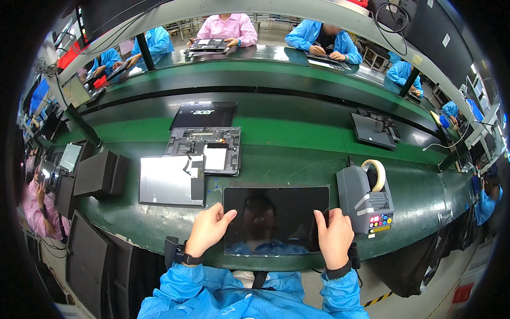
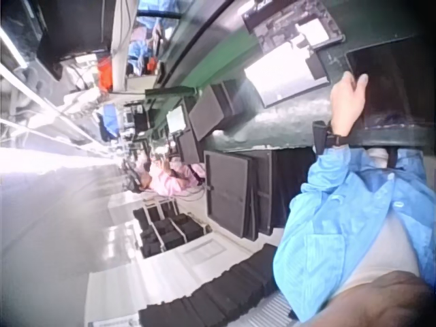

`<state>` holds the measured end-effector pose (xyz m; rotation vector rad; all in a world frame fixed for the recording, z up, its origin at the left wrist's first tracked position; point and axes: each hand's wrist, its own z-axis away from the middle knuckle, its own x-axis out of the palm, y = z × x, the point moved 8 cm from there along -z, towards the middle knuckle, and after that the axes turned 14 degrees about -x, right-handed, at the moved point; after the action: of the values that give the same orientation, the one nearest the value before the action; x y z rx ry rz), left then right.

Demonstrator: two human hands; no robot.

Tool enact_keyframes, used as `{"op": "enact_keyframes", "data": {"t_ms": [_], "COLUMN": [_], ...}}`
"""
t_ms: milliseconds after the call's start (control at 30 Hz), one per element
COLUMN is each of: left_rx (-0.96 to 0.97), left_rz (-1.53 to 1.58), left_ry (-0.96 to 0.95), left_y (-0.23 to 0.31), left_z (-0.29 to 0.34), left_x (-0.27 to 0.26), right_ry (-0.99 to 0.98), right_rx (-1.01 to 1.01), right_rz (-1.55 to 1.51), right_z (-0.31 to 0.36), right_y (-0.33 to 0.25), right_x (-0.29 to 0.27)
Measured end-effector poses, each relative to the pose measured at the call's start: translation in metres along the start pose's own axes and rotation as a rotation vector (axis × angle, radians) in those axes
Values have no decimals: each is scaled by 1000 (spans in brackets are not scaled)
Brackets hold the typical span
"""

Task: The person assembles electronic components of tablet devices by placing internal components and a circuit board into a tablet housing, then securing a tablet screen on top.

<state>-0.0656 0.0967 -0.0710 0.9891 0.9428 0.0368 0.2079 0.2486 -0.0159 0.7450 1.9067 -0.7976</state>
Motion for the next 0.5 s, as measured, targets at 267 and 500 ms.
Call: {"op": "enact_keyframes", "data": {"t_ms": [267, 500], "left_rx": [201, 221], "left_rz": [379, 857], "left_ry": [-202, -7], "left_y": [18, 36], "left_z": [14, 25], "left_x": [-22, -12], "right_ry": [193, 241], "right_rx": [133, 176], "right_rz": [-1337, -1325], "right_z": [9, 29], "right_y": [16, 19], "right_x": [21, 24]}}
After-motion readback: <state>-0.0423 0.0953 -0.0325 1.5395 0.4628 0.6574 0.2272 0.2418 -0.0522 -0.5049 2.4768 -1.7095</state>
